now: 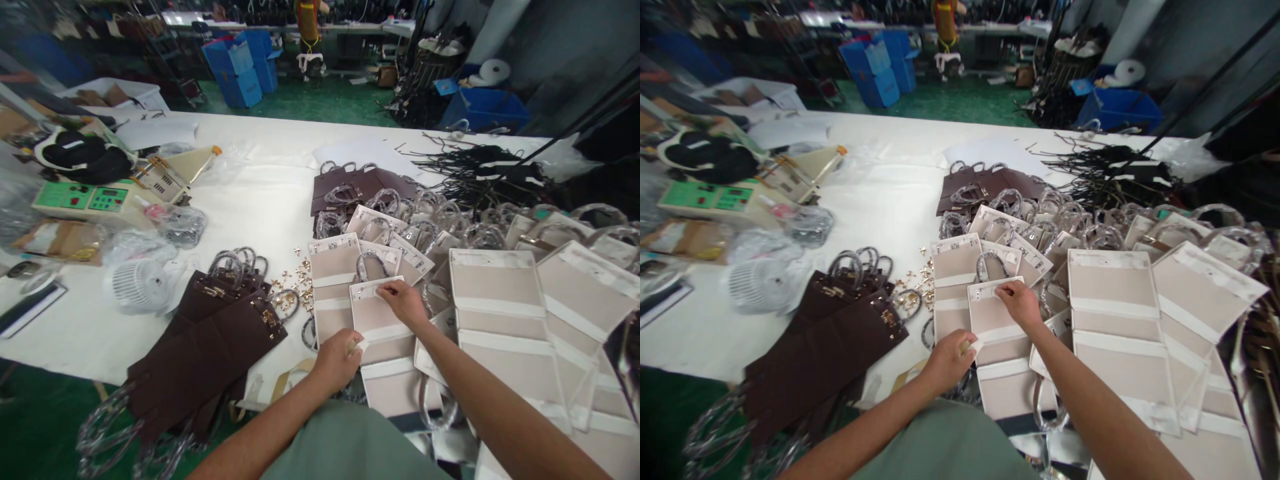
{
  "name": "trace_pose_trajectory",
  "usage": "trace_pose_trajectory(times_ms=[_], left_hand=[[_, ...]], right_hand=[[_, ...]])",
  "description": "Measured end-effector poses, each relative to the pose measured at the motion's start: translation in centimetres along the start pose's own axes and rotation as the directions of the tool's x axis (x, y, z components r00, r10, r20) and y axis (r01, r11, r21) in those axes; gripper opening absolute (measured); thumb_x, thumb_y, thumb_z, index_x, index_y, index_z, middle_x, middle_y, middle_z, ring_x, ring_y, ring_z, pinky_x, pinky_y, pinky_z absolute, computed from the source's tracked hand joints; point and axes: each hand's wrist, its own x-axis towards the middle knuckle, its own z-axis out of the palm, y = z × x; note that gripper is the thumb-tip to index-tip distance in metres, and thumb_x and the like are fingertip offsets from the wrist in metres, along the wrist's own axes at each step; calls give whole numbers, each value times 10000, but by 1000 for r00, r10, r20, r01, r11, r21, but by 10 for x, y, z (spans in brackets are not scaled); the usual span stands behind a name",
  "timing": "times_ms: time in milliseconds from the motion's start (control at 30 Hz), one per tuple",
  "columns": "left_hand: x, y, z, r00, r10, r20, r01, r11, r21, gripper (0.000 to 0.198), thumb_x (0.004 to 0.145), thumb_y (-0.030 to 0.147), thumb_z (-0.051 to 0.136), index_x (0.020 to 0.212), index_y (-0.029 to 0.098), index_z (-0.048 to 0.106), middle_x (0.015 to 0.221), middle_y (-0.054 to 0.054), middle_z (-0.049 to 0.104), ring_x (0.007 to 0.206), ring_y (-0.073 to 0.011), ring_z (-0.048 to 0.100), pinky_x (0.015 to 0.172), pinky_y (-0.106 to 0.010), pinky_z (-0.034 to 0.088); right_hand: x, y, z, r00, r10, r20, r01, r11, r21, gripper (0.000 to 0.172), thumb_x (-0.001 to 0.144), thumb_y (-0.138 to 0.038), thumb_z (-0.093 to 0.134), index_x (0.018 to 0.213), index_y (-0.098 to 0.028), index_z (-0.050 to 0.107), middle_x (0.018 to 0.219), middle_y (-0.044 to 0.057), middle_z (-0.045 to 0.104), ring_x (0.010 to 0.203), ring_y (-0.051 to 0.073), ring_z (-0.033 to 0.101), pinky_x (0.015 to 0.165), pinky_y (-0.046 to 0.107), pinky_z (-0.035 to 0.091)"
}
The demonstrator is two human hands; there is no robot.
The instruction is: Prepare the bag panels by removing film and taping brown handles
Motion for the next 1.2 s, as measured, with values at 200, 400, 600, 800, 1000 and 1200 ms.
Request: trace_pose_trajectory(times_ms=[200, 400, 600, 800, 1000, 1200], left_hand=[[5, 2, -2, 997, 45, 59, -37, 990, -137, 352, 774, 106, 566, 1073, 232, 702, 1044, -4, 735, 961, -184, 650, 886, -276, 483], [0, 2, -3, 995, -49, 90, 66, 978, -197, 744, 769, 173, 634, 1497, 183, 484, 1041, -27, 734, 864, -177, 654, 856, -292, 509], [-13, 9, -5, 997, -3, 75, 21, 971, -238, 263, 797, 234, 639, 1016, 172, 771, 978, -34, 763, 908, -203, 672, 822, -281, 488], [-27, 13, -6, 999, -9, -31, 2, 977, -215, 159, 816, 321, 650, 797, 173, 705, 757, 14, 660, 743, -160, 593, 676, -251, 398], [-39, 19, -10, 984, 28, -178, -61, 981, -183, 197, 807, 334, 673, 702, 181, 605, 760, 17, 582, 752, -150, 551, 705, -253, 378], [-46, 16, -12, 974, 10, -226, -38, 992, -121, 258, 810, 366, 692, 679, 184, 564, 719, 26, 545, 710, -145, 514, 662, -257, 344]], right_hand=[[-4, 10, 9, 996, 24, -86, -27, 999, -35, 449, 820, -476, 624, 1160, -185, 668, 836, 30, 689, 717, 217, 623, 735, 353, 493], [-14, -4, 9, 953, 234, -193, -182, 950, 253, 372, 848, -548, 629, 923, -186, 671, 686, 33, 677, 596, 207, 627, 600, 329, 518], [-12, -6, 8, 936, 351, -14, -235, 656, 717, 425, 727, -566, 773, 859, -172, 686, 868, 98, 746, 791, 253, 740, 737, 371, 630], [-15, -9, 7, 964, 265, -33, -152, 646, 748, 457, 759, -582, 752, 964, -174, 728, 1040, 120, 760, 981, 289, 734, 929, 445, 596], [-27, -36, 0, 962, 237, -132, -107, 779, 618, 499, 751, -567, 756, 1088, -199, 753, 1154, 106, 747, 1150, 326, 656, 1080, 504, 464], [-85, -77, -23, 904, -205, 375, 91, 950, 299, 250, 860, -431, 717, 1013, -243, 781, 994, 35, 767, 902, 228, 689, 820, 329, 527]])
